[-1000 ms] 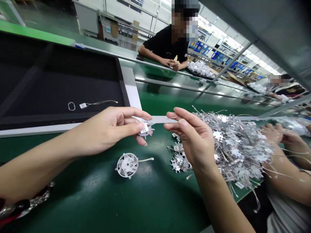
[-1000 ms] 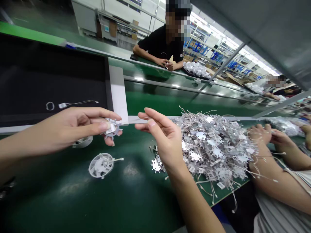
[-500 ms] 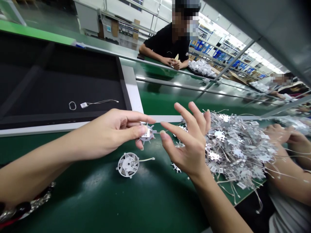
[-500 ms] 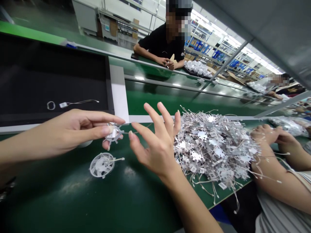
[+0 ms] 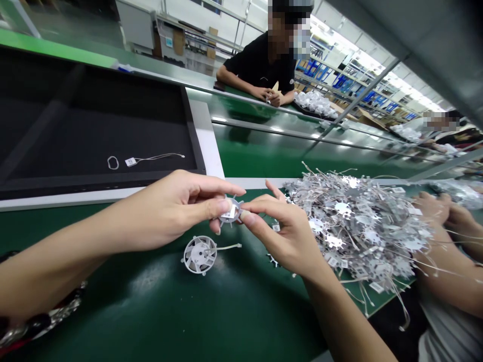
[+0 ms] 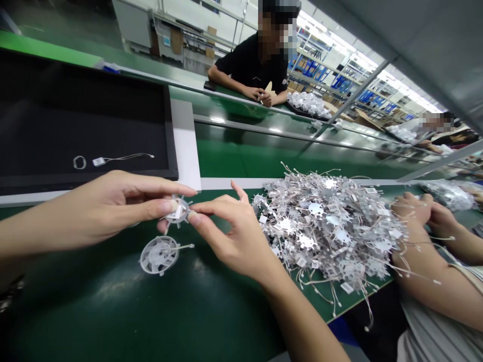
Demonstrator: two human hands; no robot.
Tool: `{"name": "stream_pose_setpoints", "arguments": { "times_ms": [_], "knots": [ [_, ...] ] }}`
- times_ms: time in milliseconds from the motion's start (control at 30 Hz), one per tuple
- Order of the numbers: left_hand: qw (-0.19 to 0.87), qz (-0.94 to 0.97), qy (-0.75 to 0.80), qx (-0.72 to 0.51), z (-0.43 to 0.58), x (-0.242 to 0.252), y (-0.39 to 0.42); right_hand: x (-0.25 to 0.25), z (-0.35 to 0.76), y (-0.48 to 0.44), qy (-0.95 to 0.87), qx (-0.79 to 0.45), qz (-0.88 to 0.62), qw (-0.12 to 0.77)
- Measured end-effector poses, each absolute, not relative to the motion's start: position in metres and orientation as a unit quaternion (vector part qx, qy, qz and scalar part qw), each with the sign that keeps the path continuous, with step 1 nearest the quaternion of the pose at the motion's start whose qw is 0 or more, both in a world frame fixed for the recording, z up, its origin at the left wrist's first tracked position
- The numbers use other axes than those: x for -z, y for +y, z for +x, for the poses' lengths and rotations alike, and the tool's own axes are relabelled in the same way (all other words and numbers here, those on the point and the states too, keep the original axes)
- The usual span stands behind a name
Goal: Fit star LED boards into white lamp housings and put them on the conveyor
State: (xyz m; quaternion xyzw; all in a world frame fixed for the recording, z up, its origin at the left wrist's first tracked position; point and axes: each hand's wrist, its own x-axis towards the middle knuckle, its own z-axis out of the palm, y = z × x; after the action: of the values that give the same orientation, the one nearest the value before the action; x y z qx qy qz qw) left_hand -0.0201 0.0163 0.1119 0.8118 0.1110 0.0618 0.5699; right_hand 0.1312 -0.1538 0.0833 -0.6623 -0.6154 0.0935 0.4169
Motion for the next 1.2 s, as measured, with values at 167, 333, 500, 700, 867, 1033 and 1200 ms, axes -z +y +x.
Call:
{"name": "stream_pose_setpoints", "arguments": {
  "times_ms": [167, 333, 500, 700, 867, 1033, 1200],
  "knots": [
    [0.544, 0.829, 0.109, -0.066, -0.021, -0.113, 0.016, -0.085, 0.132, -0.152, -0.598, -0.151, -0.653, 0.439],
    [0.549, 0.827, 0.103, -0.063, -0.021, -0.111, 0.017, -0.086, 0.133, -0.153, -0.581, -0.212, -0.642, 0.453],
    [0.575, 0.812, 0.092, -0.044, -0.022, -0.111, 0.019, -0.087, 0.138, -0.155, -0.583, -0.259, -0.625, 0.449],
    [0.579, 0.81, 0.084, -0.027, -0.024, -0.113, 0.019, -0.088, 0.137, -0.156, -0.575, -0.283, -0.613, 0.462],
    [0.573, 0.815, 0.08, -0.026, -0.023, -0.113, 0.022, -0.09, 0.134, -0.157, -0.552, -0.291, -0.627, 0.466],
    [0.513, 0.85, 0.108, -0.06, -0.023, -0.117, 0.027, -0.09, 0.139, -0.156, -0.55, -0.268, -0.632, 0.476],
    [0.367, 0.918, 0.15, -0.02, -0.032, -0.13, 0.032, -0.09, 0.148, -0.158, -0.534, -0.197, -0.647, 0.508]
  ]
}}
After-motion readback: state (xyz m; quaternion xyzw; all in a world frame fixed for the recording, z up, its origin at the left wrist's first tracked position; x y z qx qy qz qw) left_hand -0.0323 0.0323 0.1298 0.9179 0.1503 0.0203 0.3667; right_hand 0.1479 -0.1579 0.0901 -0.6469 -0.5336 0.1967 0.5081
